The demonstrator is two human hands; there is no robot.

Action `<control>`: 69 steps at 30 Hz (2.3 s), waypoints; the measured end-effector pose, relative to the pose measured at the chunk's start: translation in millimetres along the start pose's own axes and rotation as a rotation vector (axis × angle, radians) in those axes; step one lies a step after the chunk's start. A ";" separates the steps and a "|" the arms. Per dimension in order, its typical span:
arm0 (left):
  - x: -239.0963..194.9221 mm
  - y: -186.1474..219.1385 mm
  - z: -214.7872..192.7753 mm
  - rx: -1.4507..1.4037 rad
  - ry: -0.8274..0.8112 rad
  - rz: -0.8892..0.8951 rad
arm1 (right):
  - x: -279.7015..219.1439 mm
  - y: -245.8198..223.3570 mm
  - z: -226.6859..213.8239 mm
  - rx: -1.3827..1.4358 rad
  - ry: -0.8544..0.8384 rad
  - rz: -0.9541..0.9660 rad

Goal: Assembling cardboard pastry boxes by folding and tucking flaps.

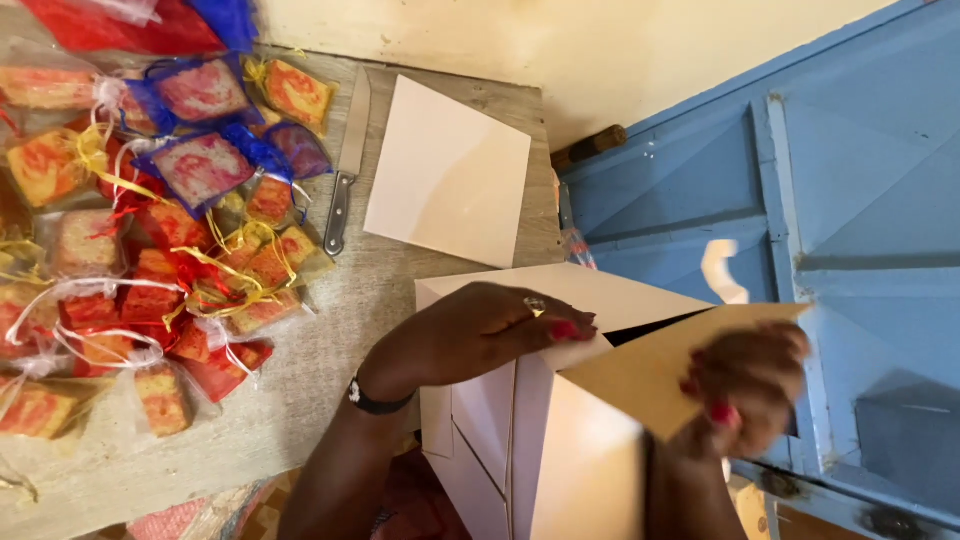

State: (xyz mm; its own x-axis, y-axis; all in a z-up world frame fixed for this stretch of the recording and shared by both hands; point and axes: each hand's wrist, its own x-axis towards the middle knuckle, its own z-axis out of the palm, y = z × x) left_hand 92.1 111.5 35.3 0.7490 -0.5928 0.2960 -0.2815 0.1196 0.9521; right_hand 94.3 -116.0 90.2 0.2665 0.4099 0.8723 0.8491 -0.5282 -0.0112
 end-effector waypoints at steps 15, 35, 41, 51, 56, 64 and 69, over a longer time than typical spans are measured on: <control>-12.7 7.7 16.4 -0.210 0.264 -0.062 | 6.5 22.2 -0.4 0.160 -0.274 -0.163; -7.1 -3.1 28.4 -0.446 0.471 -0.523 | 23.8 56.2 81.1 0.601 -1.460 0.887; -10.1 -6.7 44.6 -0.227 0.594 -0.491 | 19.0 66.3 81.0 0.541 -1.622 0.923; -11.8 -12.5 48.4 0.510 0.902 -0.003 | 21.2 52.0 86.4 0.410 -1.385 0.639; -13.0 -25.9 57.5 0.226 0.792 -0.174 | 21.9 41.1 55.9 0.105 -0.942 0.283; -5.8 -13.3 46.0 0.042 0.806 -0.300 | 7.3 37.2 51.1 0.245 -0.985 0.186; 14.0 -23.2 20.4 -0.011 0.805 -0.475 | 7.9 50.5 67.8 0.271 -0.911 0.197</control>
State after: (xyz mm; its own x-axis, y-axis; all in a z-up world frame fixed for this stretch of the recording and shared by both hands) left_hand 96.9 84.1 15.8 0.9752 0.1484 -0.1639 0.1633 0.0162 0.9864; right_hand 170.2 -89.0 63.4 0.5693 0.8117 0.1309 0.7975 -0.5064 -0.3281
